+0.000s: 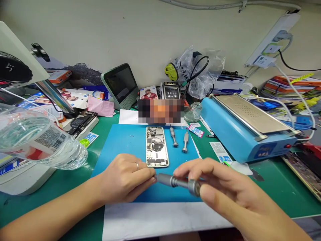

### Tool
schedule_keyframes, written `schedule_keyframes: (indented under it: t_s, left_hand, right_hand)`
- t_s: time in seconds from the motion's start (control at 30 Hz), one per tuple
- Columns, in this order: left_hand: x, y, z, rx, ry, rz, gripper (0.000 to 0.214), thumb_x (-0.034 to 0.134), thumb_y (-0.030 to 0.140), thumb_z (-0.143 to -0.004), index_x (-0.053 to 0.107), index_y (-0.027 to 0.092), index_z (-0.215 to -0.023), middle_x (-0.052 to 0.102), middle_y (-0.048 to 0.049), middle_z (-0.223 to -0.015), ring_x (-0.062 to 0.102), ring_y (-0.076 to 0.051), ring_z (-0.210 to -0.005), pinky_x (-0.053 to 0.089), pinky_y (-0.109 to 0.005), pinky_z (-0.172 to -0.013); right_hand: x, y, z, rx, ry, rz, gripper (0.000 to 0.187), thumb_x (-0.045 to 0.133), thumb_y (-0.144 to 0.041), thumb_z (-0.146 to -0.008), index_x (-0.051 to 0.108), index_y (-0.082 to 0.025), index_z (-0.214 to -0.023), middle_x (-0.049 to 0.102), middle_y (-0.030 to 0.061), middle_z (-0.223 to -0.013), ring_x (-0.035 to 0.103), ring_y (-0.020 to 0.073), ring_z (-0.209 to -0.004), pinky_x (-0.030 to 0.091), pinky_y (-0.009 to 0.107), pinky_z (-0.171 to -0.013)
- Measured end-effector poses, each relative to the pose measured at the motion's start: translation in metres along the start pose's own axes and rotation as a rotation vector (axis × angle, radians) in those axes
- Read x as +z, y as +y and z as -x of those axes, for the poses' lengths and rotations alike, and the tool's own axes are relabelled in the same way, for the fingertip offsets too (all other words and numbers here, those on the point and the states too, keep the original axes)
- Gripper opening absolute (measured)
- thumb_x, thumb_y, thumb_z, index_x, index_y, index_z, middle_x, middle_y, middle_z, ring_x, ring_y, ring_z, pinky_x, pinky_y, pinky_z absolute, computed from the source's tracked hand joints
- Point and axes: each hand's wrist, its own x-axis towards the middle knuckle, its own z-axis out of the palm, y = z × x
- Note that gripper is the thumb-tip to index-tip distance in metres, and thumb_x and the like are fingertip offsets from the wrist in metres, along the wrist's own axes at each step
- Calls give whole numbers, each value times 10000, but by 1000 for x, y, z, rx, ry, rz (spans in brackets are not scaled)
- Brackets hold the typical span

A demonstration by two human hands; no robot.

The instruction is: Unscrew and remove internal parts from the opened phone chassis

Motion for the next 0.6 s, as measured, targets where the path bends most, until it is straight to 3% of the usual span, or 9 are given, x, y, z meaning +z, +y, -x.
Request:
schedule_keyframes:
  t_s: [0.07, 0.17, 0.23, 0.33, 0.43, 0.5, 0.6]
  left_hand:
    - [0, 2, 0, 21, -13, 13, 409, 386, 216, -1033, 575, 172, -673, 554, 12, -568, 485, -121, -474, 275, -343, -454]
    - [1, 5, 1, 33, -17, 26, 406, 417, 212, -1009, 556, 176, -629, 525, 16, -534, 431, -120, -443, 251, -348, -437]
    - [0, 7, 1, 46, 12, 45, 403, 437, 208, -999, 557, 171, -616, 510, 18, -522, 393, -119, -434, 232, -350, -426]
    - [-3, 9, 1, 43, 94, 89, 402, 462, 182, -987, 564, 161, -598, 467, 23, -501, 340, -117, -434, 205, -354, -422]
    - [-4, 9, 1, -47, 203, 138, 398, 455, 167, -984, 572, 159, -605, 444, 22, -508, 316, -118, -448, 204, -349, -440]
    - [-2, 7, 2, -108, 256, 153, 390, 428, 169, -992, 578, 163, -632, 452, 19, -526, 327, -120, -459, 220, -338, -459]
    - [1, -1, 4, -152, 250, 124, 377, 414, 188, -1003, 567, 178, -658, 458, 23, -529, 357, -118, -462, 231, -324, -482]
  right_hand:
    - [10, -5, -8, -240, 58, 67, 247, 645, -554, -867, 743, -344, -951, 792, 40, -930, 776, 269, -861, 676, 293, -625]
    - [28, -5, -15, -392, 115, 125, 161, 636, -477, -906, 728, -397, -1011, 789, 11, -873, 773, 249, -791, 694, 316, -640]
    - [38, -3, -17, -408, 128, 99, 130, 643, -427, -918, 726, -405, -1015, 785, 7, -886, 766, 247, -766, 703, 358, -666]
    - [49, 0, -18, -397, 195, -227, 217, 645, -424, -918, 676, -397, -1131, 753, 35, -1095, 767, 267, -880, 711, 390, -662]
    - [54, -1, -24, -378, 243, -438, 351, 673, -519, -872, 625, -396, -1197, 660, 57, -1316, 735, 315, -1050, 697, 471, -809]
    - [56, -2, -32, -430, 174, -383, 444, 661, -520, -884, 565, -413, -1304, 642, 67, -1346, 717, 325, -1095, 658, 518, -903]
    - [62, -5, -51, -571, -43, -217, 573, 622, -378, -954, 369, -501, -1453, 732, 27, -1143, 737, 274, -1038, 652, 499, -875]
